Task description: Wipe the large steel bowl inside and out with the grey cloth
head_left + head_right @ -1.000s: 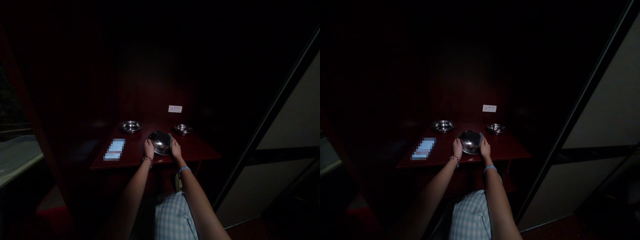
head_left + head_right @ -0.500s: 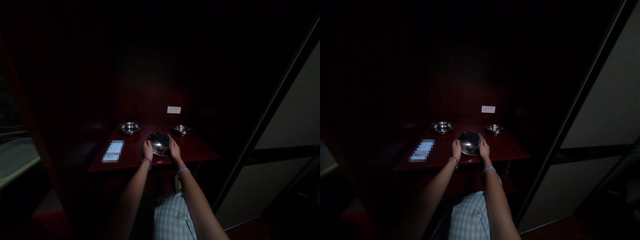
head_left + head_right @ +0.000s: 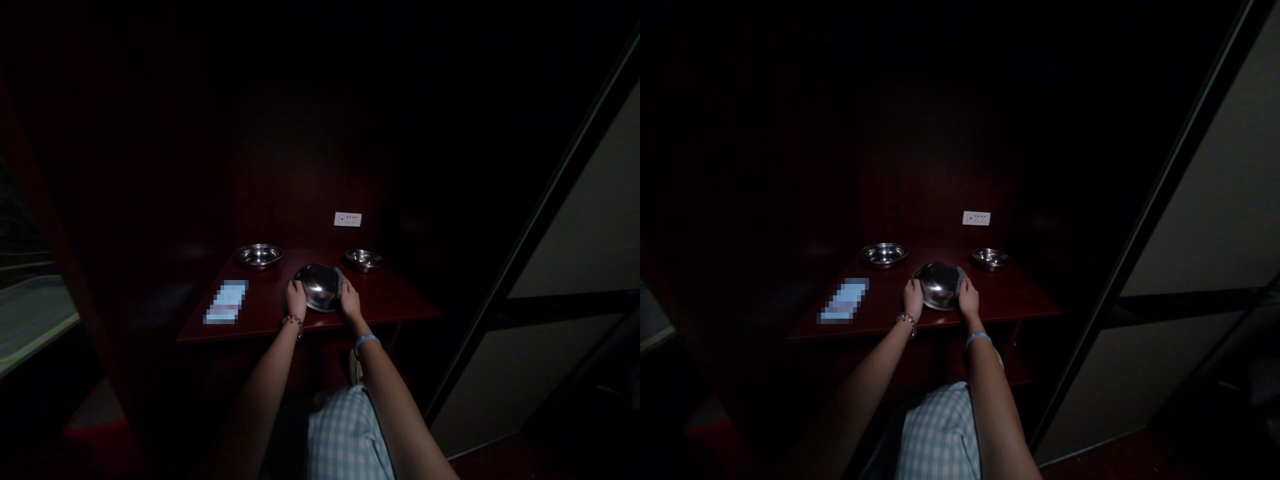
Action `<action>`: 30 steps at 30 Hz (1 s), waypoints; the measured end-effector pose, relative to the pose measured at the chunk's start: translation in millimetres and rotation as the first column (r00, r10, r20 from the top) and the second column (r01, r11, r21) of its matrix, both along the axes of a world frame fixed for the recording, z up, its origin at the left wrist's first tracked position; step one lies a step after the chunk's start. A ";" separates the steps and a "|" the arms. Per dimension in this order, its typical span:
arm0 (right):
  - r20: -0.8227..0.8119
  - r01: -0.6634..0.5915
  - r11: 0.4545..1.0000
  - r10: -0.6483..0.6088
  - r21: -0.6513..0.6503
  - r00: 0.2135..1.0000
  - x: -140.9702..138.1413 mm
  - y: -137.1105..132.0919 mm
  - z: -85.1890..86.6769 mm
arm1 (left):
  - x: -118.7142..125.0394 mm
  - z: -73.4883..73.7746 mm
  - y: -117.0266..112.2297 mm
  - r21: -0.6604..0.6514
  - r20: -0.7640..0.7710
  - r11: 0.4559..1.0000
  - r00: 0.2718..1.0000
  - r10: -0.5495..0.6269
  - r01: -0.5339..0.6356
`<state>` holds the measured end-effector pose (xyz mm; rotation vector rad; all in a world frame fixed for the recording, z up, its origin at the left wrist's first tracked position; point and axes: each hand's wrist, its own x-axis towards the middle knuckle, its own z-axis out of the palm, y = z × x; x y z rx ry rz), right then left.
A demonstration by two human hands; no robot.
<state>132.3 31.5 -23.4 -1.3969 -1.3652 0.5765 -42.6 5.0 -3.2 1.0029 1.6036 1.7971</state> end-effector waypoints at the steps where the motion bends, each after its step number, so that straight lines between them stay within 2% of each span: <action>1: -0.002 0.001 1.000 -0.001 0.004 1.000 -0.3 -0.2 0.3 | 0.0 0.6 -0.4 -0.003 0.005 1.000 1.000 -0.002 0.002; 14: 0.001 0.012 1.000 -0.012 -0.020 1.000 -5.9 -10.7 12.2 | -0.3 2.1 -2.5 -0.041 0.007 0.999 0.999 -0.034 0.034; 30: -0.007 0.009 1.000 -0.009 0.013 1.000 -3.5 -7.7 8.0 | 0.0 4.3 -4.3 -0.049 0.000 0.998 0.999 -0.035 0.035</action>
